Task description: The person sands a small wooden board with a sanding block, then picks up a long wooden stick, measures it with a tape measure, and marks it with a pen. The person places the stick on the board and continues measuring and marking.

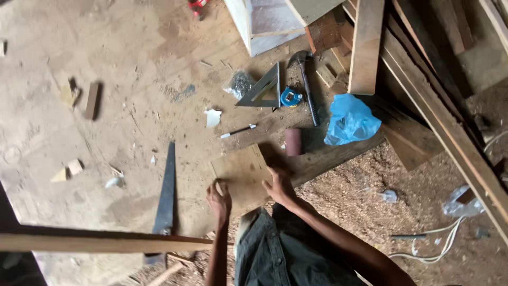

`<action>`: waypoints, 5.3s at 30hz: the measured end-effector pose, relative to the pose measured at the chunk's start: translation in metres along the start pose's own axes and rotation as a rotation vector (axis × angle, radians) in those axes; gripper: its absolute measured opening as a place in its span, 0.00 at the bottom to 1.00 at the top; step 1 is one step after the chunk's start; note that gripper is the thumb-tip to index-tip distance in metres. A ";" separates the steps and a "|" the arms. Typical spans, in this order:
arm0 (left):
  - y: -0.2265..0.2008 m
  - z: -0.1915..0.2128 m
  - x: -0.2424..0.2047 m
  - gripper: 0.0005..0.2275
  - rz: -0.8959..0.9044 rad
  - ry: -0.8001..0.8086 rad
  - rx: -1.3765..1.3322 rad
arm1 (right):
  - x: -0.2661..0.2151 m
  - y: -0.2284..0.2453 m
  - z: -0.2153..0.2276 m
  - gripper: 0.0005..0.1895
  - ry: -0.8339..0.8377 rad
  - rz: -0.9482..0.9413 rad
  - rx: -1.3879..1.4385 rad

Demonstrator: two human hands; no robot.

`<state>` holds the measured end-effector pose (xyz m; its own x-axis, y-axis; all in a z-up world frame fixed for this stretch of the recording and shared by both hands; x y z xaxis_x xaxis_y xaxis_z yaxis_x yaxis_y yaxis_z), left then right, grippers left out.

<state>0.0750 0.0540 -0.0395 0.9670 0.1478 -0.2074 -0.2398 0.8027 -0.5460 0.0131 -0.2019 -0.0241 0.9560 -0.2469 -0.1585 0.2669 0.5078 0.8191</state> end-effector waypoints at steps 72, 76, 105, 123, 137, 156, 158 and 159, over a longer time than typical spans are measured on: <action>-0.527 -0.164 -0.073 0.15 -0.367 0.400 -0.352 | 0.185 -0.313 0.393 0.26 -0.315 -0.495 0.165; -0.518 -0.164 -0.078 0.12 -0.496 0.438 -0.533 | 0.144 -0.245 0.430 0.24 -0.527 -0.174 -0.009; -0.686 -0.469 -0.135 0.12 -0.464 0.986 -0.176 | 0.162 -0.586 0.702 0.23 -0.660 -0.465 -0.189; -0.682 -0.536 -0.147 0.09 -0.454 1.047 0.018 | 0.203 -0.623 0.737 0.25 -0.197 -0.580 -0.404; -0.720 -0.488 -0.169 0.11 -0.373 1.035 0.008 | 0.081 -0.537 0.679 0.19 -0.301 -0.442 -0.190; -0.623 -0.372 -0.210 0.24 -0.456 1.306 -0.609 | -0.134 -0.311 0.517 0.14 -0.546 -0.695 -0.134; -0.605 -0.343 -0.212 0.25 -0.233 1.415 -0.948 | -0.123 -0.260 0.492 0.16 -0.652 -0.567 -0.073; -0.594 -0.323 -0.209 0.26 -0.024 1.471 -1.238 | -0.118 -0.236 0.482 0.16 -0.696 -0.493 -0.032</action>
<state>-0.0129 -0.6405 0.0655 0.3066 -0.9185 -0.2496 -0.7882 -0.0980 -0.6075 -0.2219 -0.6907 0.0670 0.4401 -0.8913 -0.1091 0.6462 0.2300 0.7277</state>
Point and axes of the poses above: each hand's wrist, its own x-axis towards the middle knuckle, its own z-axis out of the back of the hand, y = z × x, the point moved 4 cm from there along x, towards the middle knuckle, and after that the axes turned 1 degree about -z, right-handed, at the moved point
